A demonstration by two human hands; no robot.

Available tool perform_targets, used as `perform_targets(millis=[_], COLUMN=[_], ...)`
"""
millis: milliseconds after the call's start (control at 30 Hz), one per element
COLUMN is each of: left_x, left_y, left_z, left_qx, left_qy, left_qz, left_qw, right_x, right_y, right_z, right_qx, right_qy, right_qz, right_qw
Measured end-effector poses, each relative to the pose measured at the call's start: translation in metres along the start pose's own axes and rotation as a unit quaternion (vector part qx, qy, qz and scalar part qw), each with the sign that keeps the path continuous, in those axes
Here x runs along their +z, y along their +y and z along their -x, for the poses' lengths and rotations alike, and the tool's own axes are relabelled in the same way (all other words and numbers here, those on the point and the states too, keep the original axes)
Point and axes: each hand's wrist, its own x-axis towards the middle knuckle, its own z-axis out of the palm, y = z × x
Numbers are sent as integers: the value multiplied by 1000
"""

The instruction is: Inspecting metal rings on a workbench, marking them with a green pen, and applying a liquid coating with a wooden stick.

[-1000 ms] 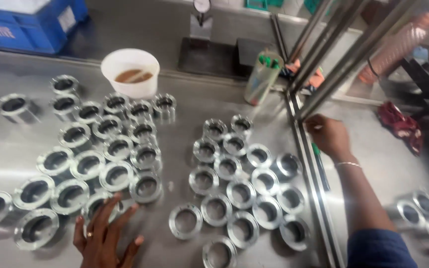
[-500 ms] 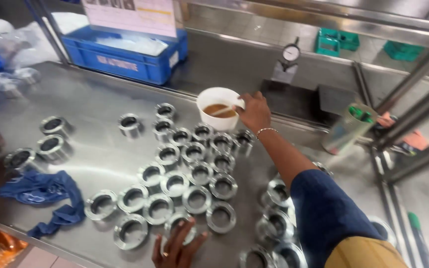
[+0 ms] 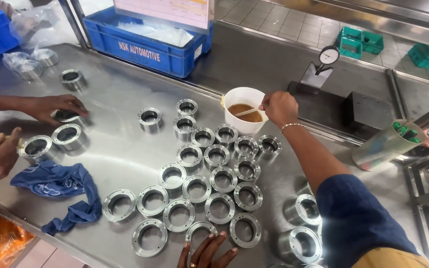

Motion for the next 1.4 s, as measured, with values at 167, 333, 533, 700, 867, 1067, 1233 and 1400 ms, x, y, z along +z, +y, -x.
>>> perform_targets(millis=[167,333,533,700,867,1067,1233,1400], left_x=[-10,-34,-97,-95,-78,-75,-68,-63], left_y=[8,7,17,21,15,3,-23,-49], left_z=[-11,-22,-84,-132,-135,-153,-165,-181], left_qx=[-12,-40,127,248,268,235,219,197], left_qy=[53,39,-153,-277,-237,-248,-224,-241], left_qz=[-4,14,159,70,31,38,23,60], left_qw=[999,998,967,926,933,939,949,948], right_x=[10,-11,-47,-111,-178,-196,-189,-188], right_y=[5,13,59,89,108,114,93,76], right_z=[2,13,57,150,268,373,405,413], right_qx=[16,37,114,278,308,332,354,384], right_qy=[9,12,1,-94,-47,-2,19,81], right_qz=[2,-35,-277,-573,-617,-636,-639,-535], right_qw=[1000,999,954,766,722,697,683,748])
